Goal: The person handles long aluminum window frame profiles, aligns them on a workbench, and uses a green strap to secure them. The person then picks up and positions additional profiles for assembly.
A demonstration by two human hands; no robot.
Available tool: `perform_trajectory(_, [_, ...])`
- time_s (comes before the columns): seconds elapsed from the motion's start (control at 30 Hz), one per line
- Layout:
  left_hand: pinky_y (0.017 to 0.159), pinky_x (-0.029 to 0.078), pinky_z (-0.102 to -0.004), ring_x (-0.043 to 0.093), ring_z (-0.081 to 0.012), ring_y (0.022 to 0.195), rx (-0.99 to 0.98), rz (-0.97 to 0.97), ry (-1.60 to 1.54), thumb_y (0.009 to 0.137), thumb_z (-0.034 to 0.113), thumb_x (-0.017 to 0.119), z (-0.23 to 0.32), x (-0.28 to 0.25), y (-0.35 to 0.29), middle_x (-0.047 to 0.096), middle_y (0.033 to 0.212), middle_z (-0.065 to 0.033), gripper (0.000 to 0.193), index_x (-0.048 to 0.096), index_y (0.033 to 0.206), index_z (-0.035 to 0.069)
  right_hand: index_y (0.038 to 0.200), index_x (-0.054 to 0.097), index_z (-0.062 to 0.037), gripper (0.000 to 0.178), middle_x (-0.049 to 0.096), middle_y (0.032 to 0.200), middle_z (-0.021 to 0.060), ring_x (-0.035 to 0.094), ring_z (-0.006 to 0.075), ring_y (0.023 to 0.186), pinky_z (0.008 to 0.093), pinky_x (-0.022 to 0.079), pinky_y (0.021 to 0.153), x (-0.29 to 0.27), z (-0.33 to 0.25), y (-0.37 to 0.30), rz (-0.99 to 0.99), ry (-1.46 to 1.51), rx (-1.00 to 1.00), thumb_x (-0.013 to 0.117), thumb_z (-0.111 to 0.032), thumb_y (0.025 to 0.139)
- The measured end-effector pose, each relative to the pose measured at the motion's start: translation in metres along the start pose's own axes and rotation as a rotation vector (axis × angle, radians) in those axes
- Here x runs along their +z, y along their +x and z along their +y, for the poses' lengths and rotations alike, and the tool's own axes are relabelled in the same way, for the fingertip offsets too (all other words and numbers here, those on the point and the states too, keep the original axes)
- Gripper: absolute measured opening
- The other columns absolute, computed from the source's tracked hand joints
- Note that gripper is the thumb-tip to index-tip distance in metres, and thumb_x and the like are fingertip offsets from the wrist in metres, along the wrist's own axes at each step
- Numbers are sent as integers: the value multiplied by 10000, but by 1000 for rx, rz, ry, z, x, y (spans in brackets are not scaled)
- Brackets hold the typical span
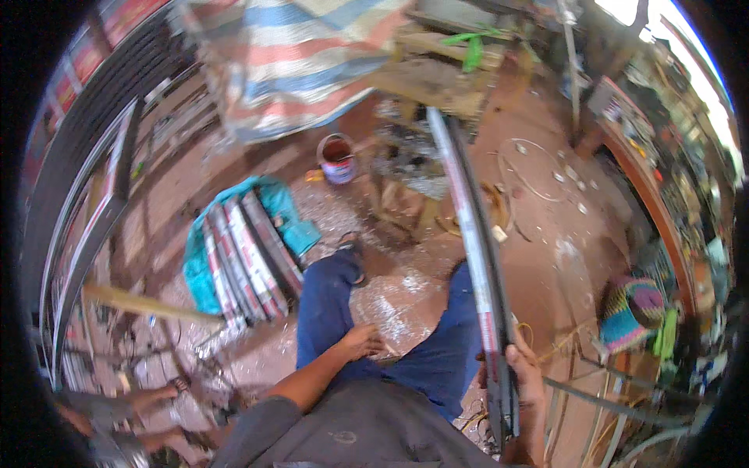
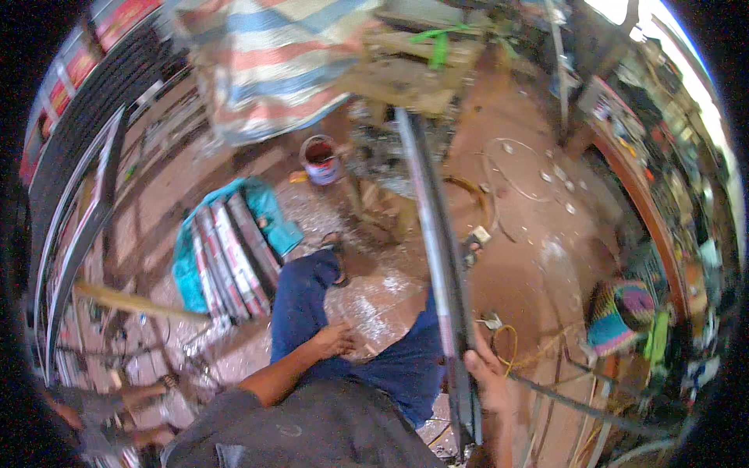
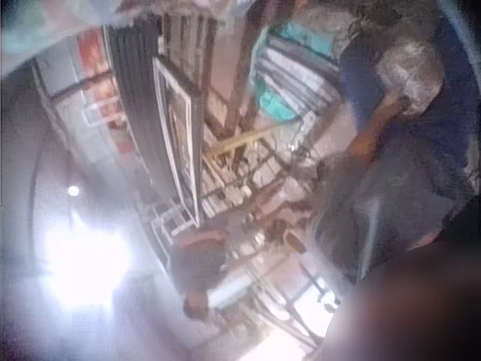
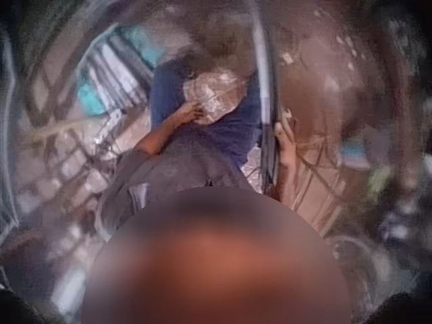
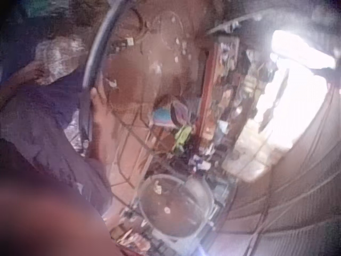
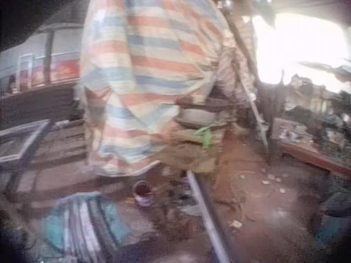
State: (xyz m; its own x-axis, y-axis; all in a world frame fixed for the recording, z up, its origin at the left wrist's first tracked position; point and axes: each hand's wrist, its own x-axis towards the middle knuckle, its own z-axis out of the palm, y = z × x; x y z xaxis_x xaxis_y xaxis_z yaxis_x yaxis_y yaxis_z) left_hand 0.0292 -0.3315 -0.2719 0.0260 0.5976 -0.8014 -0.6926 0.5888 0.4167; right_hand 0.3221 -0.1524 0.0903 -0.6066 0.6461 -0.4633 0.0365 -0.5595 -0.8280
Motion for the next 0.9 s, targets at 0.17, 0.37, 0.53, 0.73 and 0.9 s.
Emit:
perform_trajectory(0.17, [753, 562, -411, 669, -261, 947, 35, 35, 57, 1025, 454, 601, 28, 16, -6, 624, 1169, -163, 530, 527, 1358, 48, 1556, 429, -70, 767, 716, 983, 149, 706, 210, 743, 330, 590, 619, -12, 25, 2, 51, -89, -103, 705, -434, 940])
perform_trajectory(0.37, [670, 547, -363, 676, -240, 839, 122, 78, 121, 1005, 453, 635, 24, 23, -10, 633, 1070, -137, 541, 550, 1337, 34, 1576, 385, -62, 721, 718, 999, 113, 708, 182, 761, 317, 598, 620, -13, 31, -2, -16, -89, -117, 637, -421, 1003])
perform_trajectory(0.53, [685, 543, -371, 694, -246, 879, 180, 45, 207, 999, 482, 659, 17, 14, -7, 647, 1149, -162, 626, 526, 1403, 23, 1502, 487, -69, 637, 684, 1030, 68, 688, 162, 766, 320, 606, 644, -14, 43, -8, 12, -107, -94, 651, -423, 997])
perform_trajectory(0.73, [614, 536, -330, 694, -228, 841, 230, 31, 309, 1011, 423, 655, 18, 24, -21, 666, 1102, -157, 563, 539, 1392, 26, 1468, 460, -80, 638, 685, 1024, 116, 657, 213, 725, 364, 549, 596, -19, 61, -48, 40, -164, -160, 614, -474, 990])
perform_trajectory(0.9, [590, 535, -324, 690, -207, 785, 221, 13, 382, 1003, 396, 666, 13, 28, -15, 677, 1042, -133, 498, 596, 1335, 31, 1427, 485, -52, 697, 674, 1100, 142, 674, 238, 748, 387, 559, 600, -29, 87, -108, 34, -41, -96, 662, -527, 948])
